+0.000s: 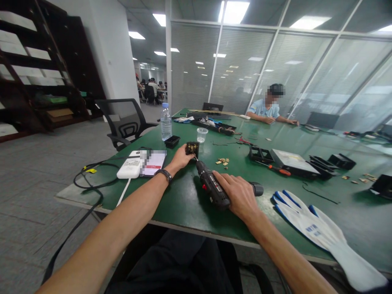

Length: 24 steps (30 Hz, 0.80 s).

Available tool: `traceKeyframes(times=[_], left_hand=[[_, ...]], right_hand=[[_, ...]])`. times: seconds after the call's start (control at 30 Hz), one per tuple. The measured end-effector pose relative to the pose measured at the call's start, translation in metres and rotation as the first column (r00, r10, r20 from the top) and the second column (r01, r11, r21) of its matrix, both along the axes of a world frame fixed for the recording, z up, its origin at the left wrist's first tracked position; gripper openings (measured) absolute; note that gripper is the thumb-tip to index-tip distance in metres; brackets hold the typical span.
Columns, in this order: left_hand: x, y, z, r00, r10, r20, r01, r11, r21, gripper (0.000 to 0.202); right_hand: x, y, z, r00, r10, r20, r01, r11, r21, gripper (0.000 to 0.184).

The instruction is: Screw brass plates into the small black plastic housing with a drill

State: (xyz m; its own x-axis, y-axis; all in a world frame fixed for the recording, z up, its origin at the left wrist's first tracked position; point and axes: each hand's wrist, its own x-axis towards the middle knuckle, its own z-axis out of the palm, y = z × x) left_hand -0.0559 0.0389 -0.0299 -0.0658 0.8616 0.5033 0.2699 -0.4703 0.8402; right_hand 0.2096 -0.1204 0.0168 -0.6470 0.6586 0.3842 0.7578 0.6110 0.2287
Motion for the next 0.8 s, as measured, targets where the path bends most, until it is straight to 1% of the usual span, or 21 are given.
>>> traceKeyframes(times=[0.2, 0.53, 0.8], left_hand=[[0.002, -0.006, 0.005, 1.000, 0.001, -0.020, -0.001, 1.000, 0.004, 0.037], [0.007, -0.019, 0.017, 0.999, -0.017, 0.043, 0.018, 1.000, -0.023, 0.030], [0.008, -0.022, 0.019, 1.000, -0.016, 0.027, 0.015, 0.999, 0.037, 0.028]], right_hand=[[-0.001, -0.001, -0.001, 1.000, -0.016, -0.014, 0.016, 1.000, -0.001, 0.065], [-0.001, -0.003, 0.001, 1.000, -0.025, 0.000, 0.025, 0.999, -0.021, 0.063], [-0.002, -0.003, 0.003, 0.999, -0.034, 0.008, 0.034, 0.999, -0.024, 0.061]])
